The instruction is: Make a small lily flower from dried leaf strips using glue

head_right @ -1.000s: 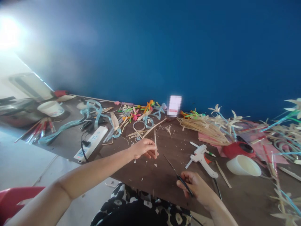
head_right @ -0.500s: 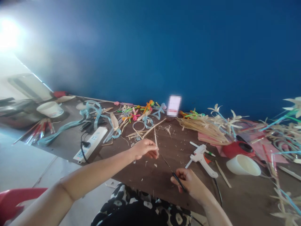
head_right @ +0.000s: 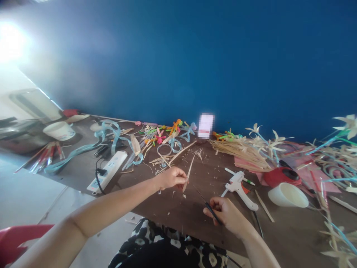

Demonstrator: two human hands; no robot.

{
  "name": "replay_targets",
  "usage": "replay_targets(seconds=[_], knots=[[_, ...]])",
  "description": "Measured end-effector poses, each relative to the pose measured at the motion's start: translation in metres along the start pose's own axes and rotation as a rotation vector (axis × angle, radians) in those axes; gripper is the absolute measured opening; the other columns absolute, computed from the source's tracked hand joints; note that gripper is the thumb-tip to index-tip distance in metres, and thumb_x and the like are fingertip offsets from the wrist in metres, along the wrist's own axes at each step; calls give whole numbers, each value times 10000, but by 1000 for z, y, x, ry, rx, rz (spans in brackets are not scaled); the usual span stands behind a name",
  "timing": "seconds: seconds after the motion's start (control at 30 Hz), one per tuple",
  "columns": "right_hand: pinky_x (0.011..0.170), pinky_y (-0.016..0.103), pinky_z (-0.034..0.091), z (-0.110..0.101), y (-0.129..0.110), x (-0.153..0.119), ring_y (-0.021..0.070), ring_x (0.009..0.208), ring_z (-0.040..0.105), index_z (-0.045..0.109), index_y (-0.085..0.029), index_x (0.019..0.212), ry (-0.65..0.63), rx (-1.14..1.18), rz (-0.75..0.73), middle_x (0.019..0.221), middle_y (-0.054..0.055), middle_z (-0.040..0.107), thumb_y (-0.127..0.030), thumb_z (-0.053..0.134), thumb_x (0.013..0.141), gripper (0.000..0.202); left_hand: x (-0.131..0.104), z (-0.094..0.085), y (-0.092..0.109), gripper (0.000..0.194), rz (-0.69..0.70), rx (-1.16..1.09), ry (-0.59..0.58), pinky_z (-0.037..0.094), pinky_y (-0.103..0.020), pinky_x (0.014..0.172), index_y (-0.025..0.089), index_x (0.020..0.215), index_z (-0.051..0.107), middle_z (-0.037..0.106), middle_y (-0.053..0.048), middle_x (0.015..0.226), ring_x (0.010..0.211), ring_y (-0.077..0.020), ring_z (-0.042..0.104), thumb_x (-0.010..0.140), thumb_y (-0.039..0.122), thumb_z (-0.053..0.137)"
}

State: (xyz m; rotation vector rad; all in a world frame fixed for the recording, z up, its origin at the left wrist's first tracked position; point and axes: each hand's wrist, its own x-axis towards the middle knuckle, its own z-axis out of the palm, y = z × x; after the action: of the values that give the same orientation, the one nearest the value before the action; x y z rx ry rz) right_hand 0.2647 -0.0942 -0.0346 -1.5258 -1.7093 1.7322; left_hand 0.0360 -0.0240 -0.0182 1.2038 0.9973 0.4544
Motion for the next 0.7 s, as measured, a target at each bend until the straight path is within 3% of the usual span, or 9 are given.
replay_targets(seconds=[0.23, 0.47, 0.7], knots=[[388, 183, 187, -4, -6, -3, 50, 370, 337, 384, -187, 580, -2, -13, 2, 399, -76, 437, -435, 585, 657, 328, 2, -3, 4, 88, -31, 44, 29, 432, -229, 506, 129, 618, 608, 555, 12, 484, 463, -104, 516, 585, 180, 545], [379, 178, 189, -10, -5, 0, 51, 361, 310, 420, -179, 584, -23, -69, 17, 376, -69, 458, -458, 585, 653, 331, 4, -6, 0, 111, 11, 160, -32, 417, -222, 522, 127, 620, 619, 537, 23, 468, 470, -102, 498, 566, 184, 540], [384, 182, 187, -11, -4, 1, 52, 367, 313, 424, -181, 574, -15, -86, -5, 382, -66, 458, -428, 595, 656, 311, 9, -8, -5, 105, -10, 106, -25, 407, -219, 498, 127, 616, 620, 534, 20, 470, 458, -97, 489, 570, 202, 564]])
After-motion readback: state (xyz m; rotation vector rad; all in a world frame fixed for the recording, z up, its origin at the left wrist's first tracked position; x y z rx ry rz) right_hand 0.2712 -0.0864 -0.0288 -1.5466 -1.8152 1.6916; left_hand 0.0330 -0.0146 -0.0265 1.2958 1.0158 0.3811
